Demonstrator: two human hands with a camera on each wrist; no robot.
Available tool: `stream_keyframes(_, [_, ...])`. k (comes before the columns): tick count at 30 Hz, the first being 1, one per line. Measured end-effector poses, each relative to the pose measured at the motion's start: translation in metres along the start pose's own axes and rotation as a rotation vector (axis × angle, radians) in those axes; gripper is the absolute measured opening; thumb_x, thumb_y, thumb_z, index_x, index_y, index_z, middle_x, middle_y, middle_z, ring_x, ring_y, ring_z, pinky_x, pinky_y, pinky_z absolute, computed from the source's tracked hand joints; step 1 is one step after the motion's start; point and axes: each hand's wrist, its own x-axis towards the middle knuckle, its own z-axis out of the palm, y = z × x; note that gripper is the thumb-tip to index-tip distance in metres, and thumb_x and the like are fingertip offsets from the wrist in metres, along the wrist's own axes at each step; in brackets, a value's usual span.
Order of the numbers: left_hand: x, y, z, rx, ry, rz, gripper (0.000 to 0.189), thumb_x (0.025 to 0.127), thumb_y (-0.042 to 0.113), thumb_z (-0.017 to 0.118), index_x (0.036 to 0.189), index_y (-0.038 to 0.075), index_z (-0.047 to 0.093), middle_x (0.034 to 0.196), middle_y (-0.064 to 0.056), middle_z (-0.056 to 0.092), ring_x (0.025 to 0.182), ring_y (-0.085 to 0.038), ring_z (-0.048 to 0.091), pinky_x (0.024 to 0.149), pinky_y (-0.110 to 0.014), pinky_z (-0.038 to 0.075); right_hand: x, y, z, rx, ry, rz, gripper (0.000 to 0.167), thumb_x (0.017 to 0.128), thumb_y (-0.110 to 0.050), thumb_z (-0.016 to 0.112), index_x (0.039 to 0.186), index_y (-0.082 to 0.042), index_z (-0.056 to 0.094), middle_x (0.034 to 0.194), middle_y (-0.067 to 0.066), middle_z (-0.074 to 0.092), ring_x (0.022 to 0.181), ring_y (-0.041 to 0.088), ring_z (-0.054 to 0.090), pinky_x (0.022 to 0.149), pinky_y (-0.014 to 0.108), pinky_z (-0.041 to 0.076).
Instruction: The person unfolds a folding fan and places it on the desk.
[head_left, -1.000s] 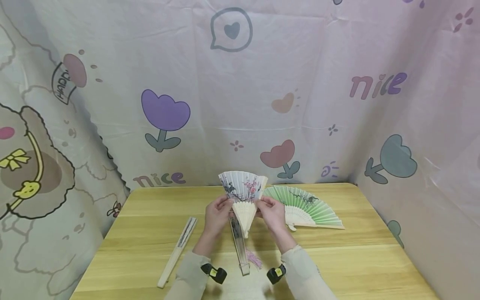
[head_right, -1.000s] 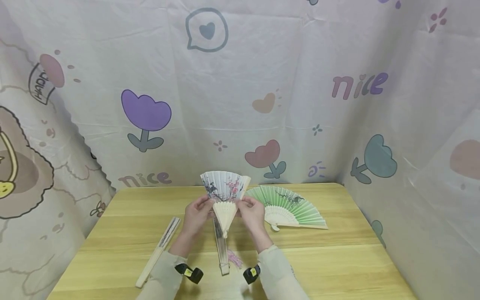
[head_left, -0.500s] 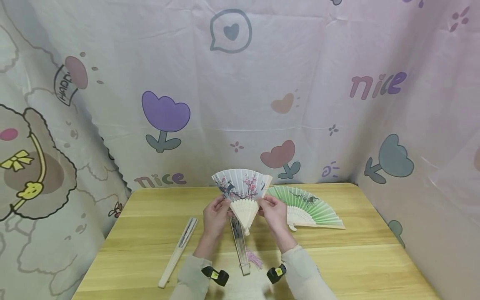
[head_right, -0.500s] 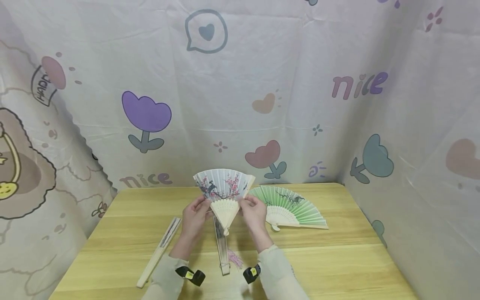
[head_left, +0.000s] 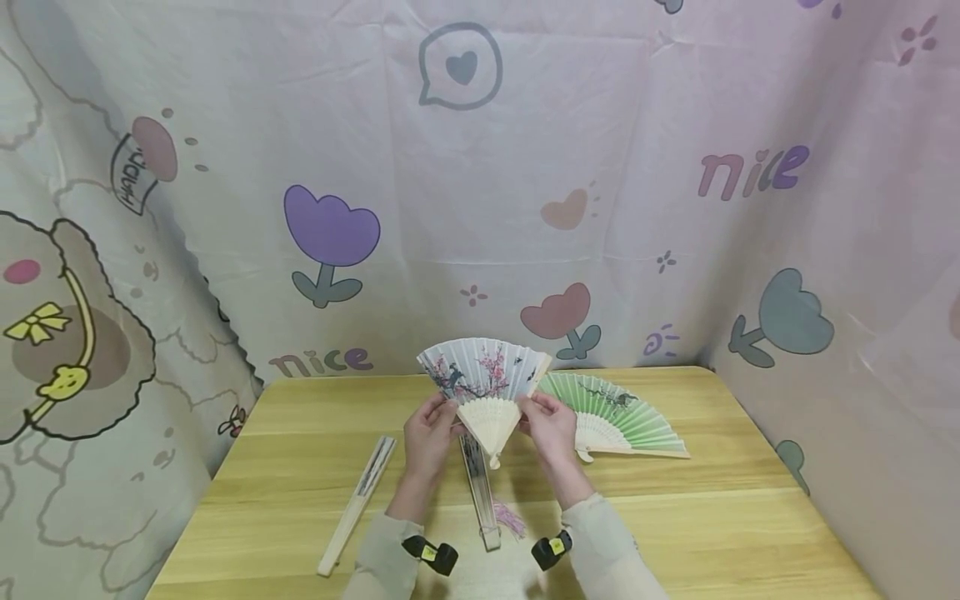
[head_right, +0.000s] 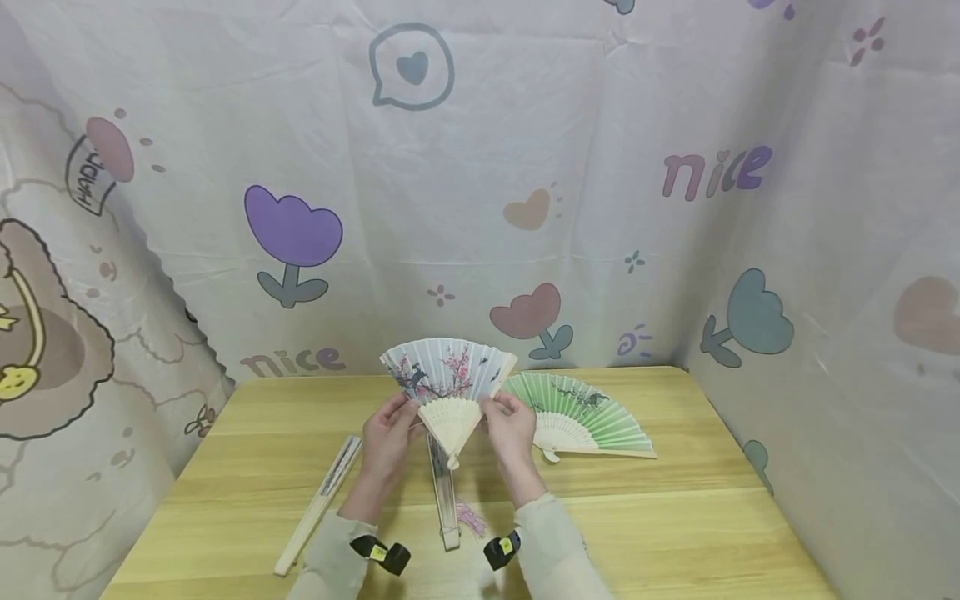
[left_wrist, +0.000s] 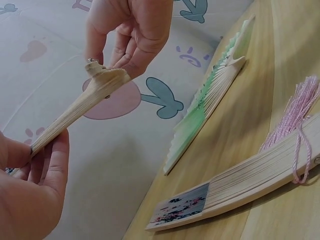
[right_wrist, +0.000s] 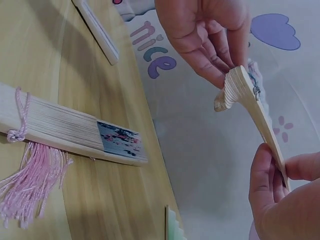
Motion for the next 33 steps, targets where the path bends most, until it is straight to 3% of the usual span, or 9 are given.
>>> stream_keyframes(12, [0.0006,-0.0007,-0.0009,-0.052,0.028,0.017,0.031,0.103,0.002,0.064,0.129,-0.014,0.061,0.089,0.003,0.07,0.076,-0.009,0.071,0.07,-0.022,0.066,0.0043,0.0031,-0.0012,0.059,0.051,-0.008,0.035,0.097,-0.005,0.072,0.124,0.015,0.064,0.081,0.0,0.075,0.065,0.007,0.071,0.064,0.022,0.066])
stream_keyframes(33, [0.0017,-0.0016,-0.0012,-0.106,0.049,0.04,0.033,0.103,0.0,0.063,0.132,-0.016,0.058,0.086,0.004,0.07,0.075,-0.01,0.073,0.071,-0.025,0.068,0.0011,-0.0017,-0.0045,0.066,0.053,0.016,0.038,0.098,-0.011,0.073,0.128,0.011,0.065,0.085,0.002,0.078,0.07,0.009,0.073,0.069,0.027,0.069])
